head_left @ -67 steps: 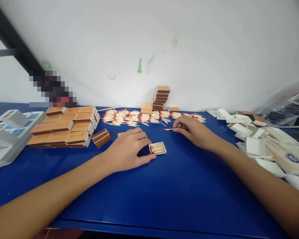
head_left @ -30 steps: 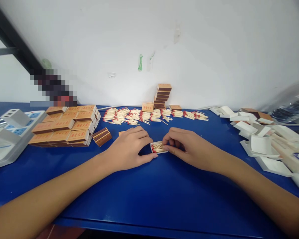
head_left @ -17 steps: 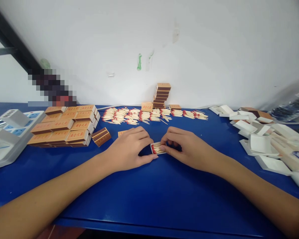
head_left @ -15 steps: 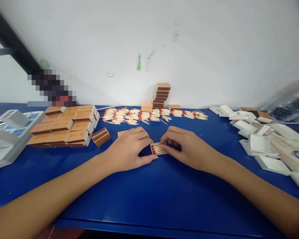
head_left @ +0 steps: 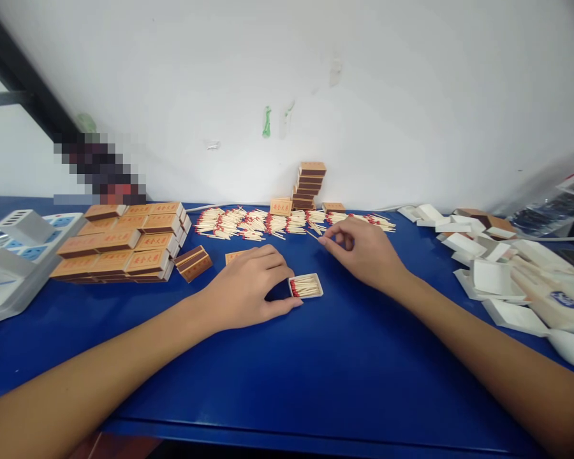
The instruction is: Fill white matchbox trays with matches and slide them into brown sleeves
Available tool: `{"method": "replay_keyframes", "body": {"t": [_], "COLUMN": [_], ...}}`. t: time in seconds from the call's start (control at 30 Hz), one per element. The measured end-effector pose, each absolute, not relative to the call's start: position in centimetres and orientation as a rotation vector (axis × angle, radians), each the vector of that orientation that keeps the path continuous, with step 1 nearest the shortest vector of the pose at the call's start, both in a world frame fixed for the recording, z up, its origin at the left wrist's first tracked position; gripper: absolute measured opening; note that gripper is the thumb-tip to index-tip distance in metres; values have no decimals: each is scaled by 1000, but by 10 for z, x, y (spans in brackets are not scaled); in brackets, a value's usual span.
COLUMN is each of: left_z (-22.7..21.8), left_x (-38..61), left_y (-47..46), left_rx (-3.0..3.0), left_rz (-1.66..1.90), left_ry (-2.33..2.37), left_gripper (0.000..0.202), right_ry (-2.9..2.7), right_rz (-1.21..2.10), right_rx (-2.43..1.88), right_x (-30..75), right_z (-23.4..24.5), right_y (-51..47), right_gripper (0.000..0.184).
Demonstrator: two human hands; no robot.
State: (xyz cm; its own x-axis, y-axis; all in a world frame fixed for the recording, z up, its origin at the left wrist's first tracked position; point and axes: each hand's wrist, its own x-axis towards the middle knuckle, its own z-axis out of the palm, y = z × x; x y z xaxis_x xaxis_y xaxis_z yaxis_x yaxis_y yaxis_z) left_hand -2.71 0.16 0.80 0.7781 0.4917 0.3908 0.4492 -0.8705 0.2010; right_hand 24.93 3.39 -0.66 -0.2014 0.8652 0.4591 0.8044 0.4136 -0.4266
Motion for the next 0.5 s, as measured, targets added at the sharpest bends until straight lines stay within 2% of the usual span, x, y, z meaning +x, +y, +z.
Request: {"method": "replay_keyframes", "body": {"t": [0.07, 0.27, 0.5], "left_z": [8, 9, 10], "left_x": [-27, -25, -27], "left_y": [2, 2, 1], "left_rx": [2871, 2877, 2883], "left_rz": [666, 679, 672], "left_ry": [762, 765, 766], "left_gripper": [27, 26, 26], "right_ry": [-2011, -2113, -2083], "right_rz": [100, 94, 44], "right_rx": [-1413, -1372, -1374], "right_x": [252, 255, 257], "right_z": [-13, -20, -21], "right_y": [48, 56, 53], "right_gripper": [15, 27, 23]}}
